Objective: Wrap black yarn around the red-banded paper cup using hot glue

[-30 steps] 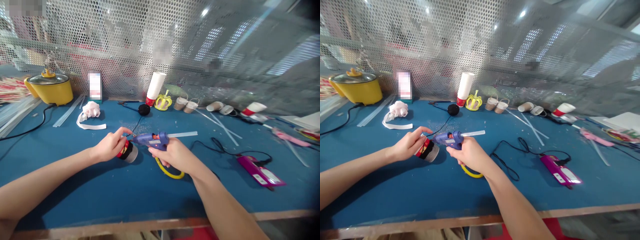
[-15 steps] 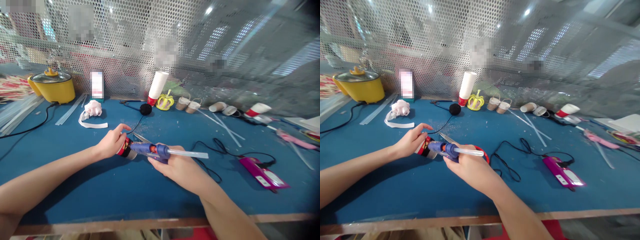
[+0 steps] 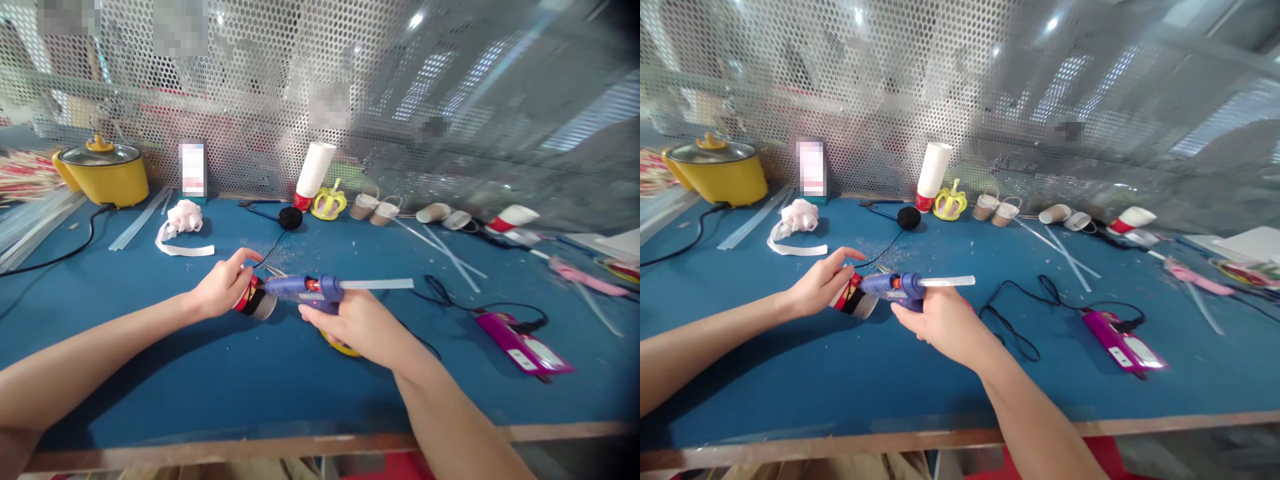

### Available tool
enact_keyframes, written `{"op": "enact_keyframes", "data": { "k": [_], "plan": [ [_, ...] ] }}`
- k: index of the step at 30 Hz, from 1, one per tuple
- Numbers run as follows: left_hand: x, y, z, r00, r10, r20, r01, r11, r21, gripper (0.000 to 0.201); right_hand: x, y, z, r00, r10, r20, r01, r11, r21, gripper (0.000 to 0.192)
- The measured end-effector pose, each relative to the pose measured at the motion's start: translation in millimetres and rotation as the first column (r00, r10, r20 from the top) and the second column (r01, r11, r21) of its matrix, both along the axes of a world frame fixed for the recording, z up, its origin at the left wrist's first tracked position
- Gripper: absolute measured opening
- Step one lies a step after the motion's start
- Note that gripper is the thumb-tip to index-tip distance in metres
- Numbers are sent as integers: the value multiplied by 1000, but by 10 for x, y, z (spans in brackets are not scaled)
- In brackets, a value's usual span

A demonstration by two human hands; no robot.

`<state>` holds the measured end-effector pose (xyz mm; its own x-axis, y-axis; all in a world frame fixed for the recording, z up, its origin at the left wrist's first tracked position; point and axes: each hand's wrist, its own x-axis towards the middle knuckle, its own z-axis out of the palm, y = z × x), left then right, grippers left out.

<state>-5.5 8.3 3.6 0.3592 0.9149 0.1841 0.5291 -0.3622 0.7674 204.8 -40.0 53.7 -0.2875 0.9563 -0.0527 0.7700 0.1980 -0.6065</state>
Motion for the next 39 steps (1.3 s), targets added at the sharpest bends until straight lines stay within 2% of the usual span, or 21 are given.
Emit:
{"op": "enact_keyframes", "data": {
  "k": [8,13,16,19,22,26,29,32,35,37,39],
  "plan": [
    [-20,-7,-37,998,-68,-7,68,995,70,26,-9,138,-24,992,8,-126,-12,1000,-25,19],
    [-22,-14,-35,997,-82,5,81,993,87,25,25,217,-68,971,-37,-235,4,991,-136,18],
    [-32,-10,-14,997,-49,51,44,994,96,26,127,343,-77,932,-123,-341,80,987,-136,18],
    [-49,-3,32,993,-9,117,-5,993,121,26,297,554,-110,872,-224,-436,229,973,-43,17],
    [-66,-2,94,987,17,159,-38,991,131,27,462,783,-203,881,-308,-359,330,944,-1,12],
    [-81,-9,161,982,50,182,-76,987,139,26,565,1009,-400,908,-339,-248,338,940,-50,29],
    [-90,-16,186,979,47,197,-75,987,140,27,571,1117,-506,913,-364,-183,362,931,-45,32],
    [-91,-28,199,978,42,206,-73,987,145,27,520,1158,-470,921,-367,-132,373,928,16,30],
    [-80,-44,205,977,20,214,-54,987,153,28,332,1086,-318,941,-312,-127,323,944,72,29],
    [-71,-58,201,977,-13,215,-23,986,165,28,111,980,-223,962,-234,-142,244,968,55,36],
    [-66,-74,186,978,-66,200,28,982,184,28,-146,865,-180,974,-116,-197,114,993,-24,45]
  ]
}}
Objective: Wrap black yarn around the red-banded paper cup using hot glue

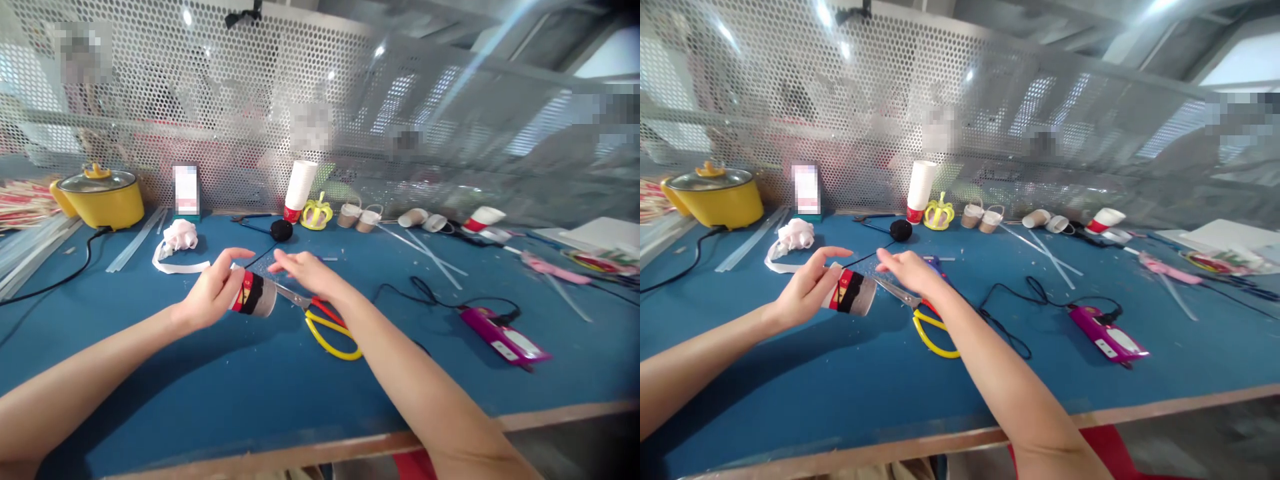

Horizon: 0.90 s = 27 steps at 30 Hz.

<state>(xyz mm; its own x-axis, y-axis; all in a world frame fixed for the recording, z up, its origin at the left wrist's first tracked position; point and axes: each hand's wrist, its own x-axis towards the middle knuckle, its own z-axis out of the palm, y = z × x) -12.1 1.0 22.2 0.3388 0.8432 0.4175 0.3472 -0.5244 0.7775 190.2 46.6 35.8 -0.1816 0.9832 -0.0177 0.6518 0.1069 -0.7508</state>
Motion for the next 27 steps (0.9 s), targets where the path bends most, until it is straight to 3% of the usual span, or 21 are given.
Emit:
{"op": "enact_keyframes", "data": {
  "k": [2,3,5,8,11,18,27],
  "plan": [
    [0,-14,-24,998,-47,-32,49,998,44,29,-228,-89,-10,930,215,-298,-263,956,-130,51],
    [-1,-19,-37,997,-62,-55,66,995,72,29,-312,-117,-28,878,229,-420,-304,945,-122,48],
    [-1,-23,-61,992,-75,-101,85,991,108,31,-406,-143,-68,775,193,-601,-312,945,-98,34],
    [7,-12,-83,988,-87,-124,97,993,72,35,-392,-137,-97,701,105,-706,-231,969,-85,23],
    [23,10,-90,993,-81,-85,81,997,-4,37,-317,-129,-85,687,87,-721,-161,986,-35,25],
    [55,27,-79,998,-37,-55,29,991,-129,38,-250,-156,-45,831,139,-538,-56,984,168,27],
    [62,4,-109,997,-63,-36,57,988,-146,36,-245,-127,-48,905,90,-416,21,967,255,28]
  ]
}}
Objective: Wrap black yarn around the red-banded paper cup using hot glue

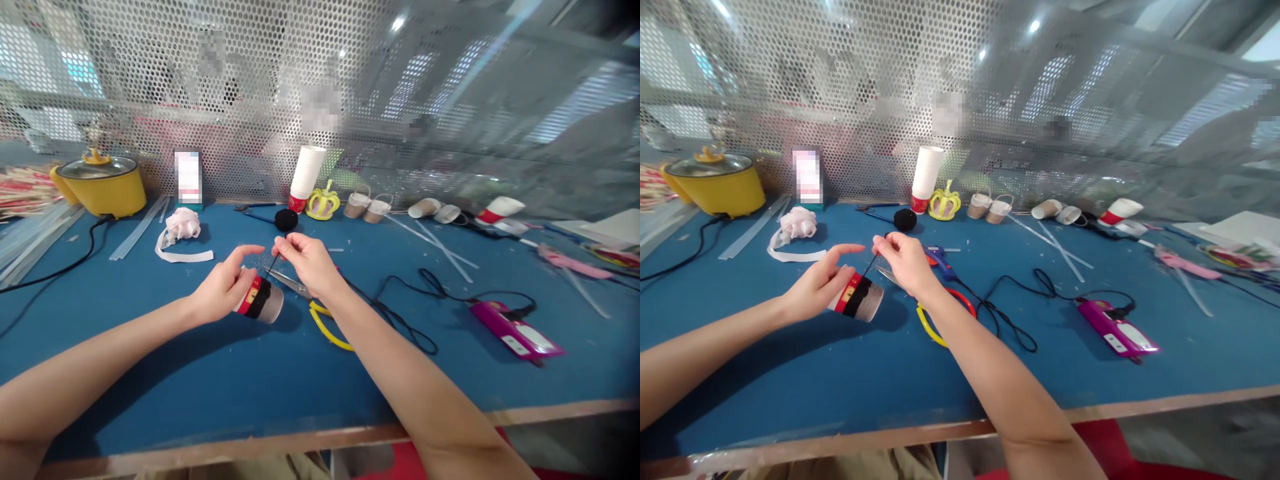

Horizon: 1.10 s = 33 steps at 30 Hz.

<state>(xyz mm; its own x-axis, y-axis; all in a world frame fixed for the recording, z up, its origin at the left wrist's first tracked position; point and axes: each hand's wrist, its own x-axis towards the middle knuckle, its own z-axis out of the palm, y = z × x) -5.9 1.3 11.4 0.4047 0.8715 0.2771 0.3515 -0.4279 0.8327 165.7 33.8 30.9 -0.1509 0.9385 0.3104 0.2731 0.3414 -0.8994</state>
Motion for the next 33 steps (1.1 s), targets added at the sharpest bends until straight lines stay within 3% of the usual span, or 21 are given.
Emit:
{"op": "enact_keyframes", "data": {
  "k": [11,17,26,33],
  "plan": [
    [-24,-65,-28,996,-85,-11,86,988,130,19,-32,-69,53,987,-12,159,18,999,-39,29],
    [-31,-100,-24,993,-119,11,116,980,162,18,-41,-78,22,986,55,158,-44,997,-70,30],
    [-29,-128,5,987,-161,12,149,938,312,16,-47,-85,-59,980,138,141,-119,984,-135,34],
    [-29,-154,42,987,-160,35,141,941,307,17,-66,-99,-72,969,187,159,-156,970,-187,36]
  ]
}}
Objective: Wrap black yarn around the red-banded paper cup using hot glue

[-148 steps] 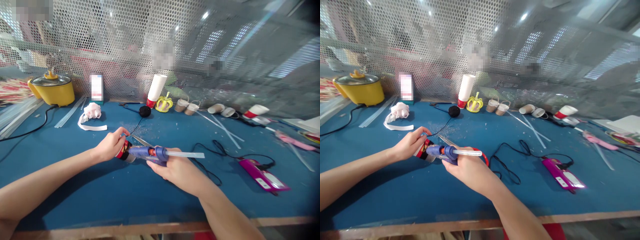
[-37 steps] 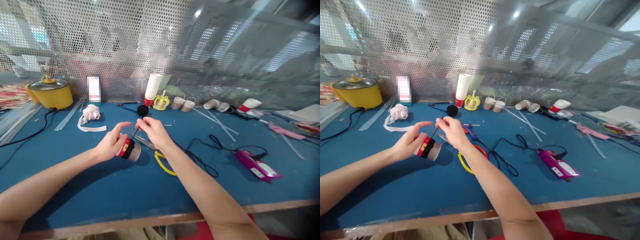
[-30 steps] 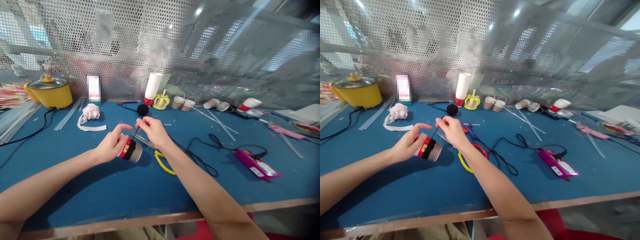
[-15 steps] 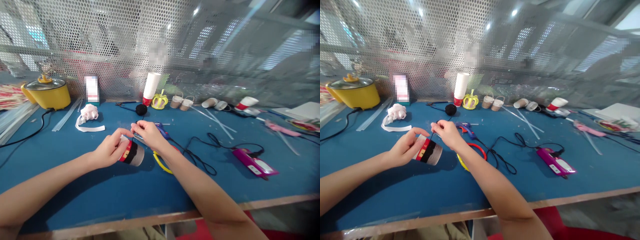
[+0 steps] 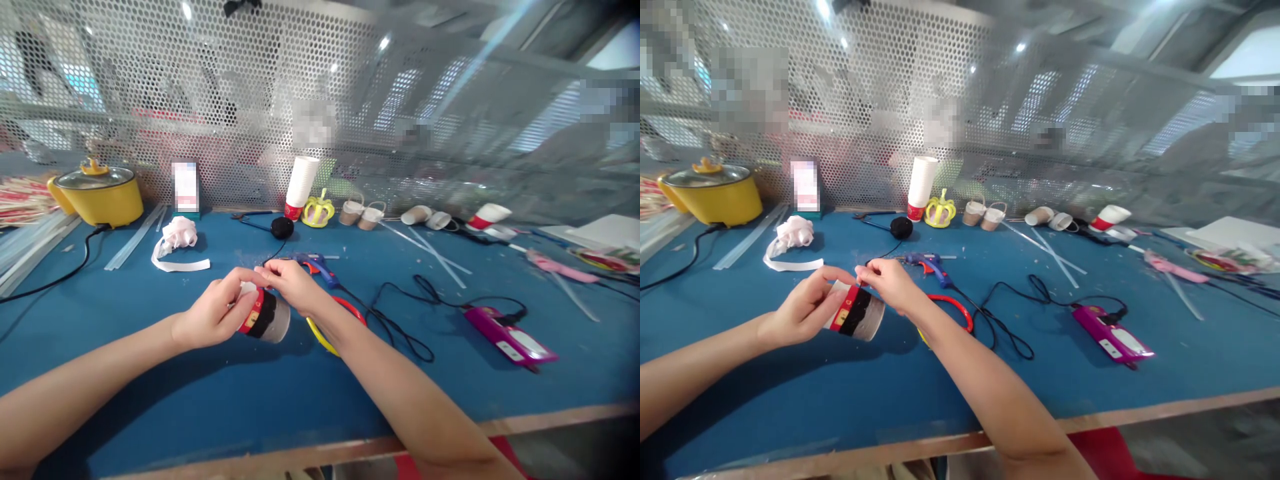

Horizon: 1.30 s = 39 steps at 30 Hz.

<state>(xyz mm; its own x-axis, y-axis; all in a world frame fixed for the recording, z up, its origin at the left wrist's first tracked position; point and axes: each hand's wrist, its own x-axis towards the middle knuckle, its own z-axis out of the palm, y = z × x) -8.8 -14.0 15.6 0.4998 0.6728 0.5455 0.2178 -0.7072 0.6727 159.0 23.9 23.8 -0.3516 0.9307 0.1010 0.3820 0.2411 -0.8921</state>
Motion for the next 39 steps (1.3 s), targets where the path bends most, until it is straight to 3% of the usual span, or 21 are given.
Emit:
{"op": "enact_keyframes", "data": {
  "k": [8,12,15,19,21,23,25,28,32,39],
  "plan": [
    [4,-5,-9,998,47,42,-45,997,-55,18,29,32,-72,999,39,24,-36,991,-125,36],
    [33,-14,21,991,72,111,-47,975,-219,17,31,61,-120,998,46,-30,-51,979,-196,36],
    [62,13,70,965,149,216,-42,900,-433,18,27,87,-134,999,13,-48,-26,963,-270,38],
    [82,120,135,875,400,272,-140,748,-649,16,47,120,-82,988,-75,-134,20,929,-371,41],
    [83,179,152,833,482,272,-149,669,-728,14,63,107,-24,979,-126,-158,74,951,-301,39],
    [78,222,156,809,522,272,-145,624,-768,14,65,52,39,985,-116,-129,101,988,-117,36],
    [70,244,149,793,539,285,-143,619,-772,14,39,-37,89,998,-57,-22,59,994,97,40],
    [60,248,130,785,542,300,-154,639,-754,16,-39,-169,115,978,-51,202,-15,949,315,56],
    [59,235,120,796,533,288,-164,647,-745,16,-115,-231,85,943,-84,322,-56,914,402,56],
    [78,198,145,797,528,295,-156,651,-743,14,-133,-228,72,940,-99,327,-35,924,380,53]
  ]
}}
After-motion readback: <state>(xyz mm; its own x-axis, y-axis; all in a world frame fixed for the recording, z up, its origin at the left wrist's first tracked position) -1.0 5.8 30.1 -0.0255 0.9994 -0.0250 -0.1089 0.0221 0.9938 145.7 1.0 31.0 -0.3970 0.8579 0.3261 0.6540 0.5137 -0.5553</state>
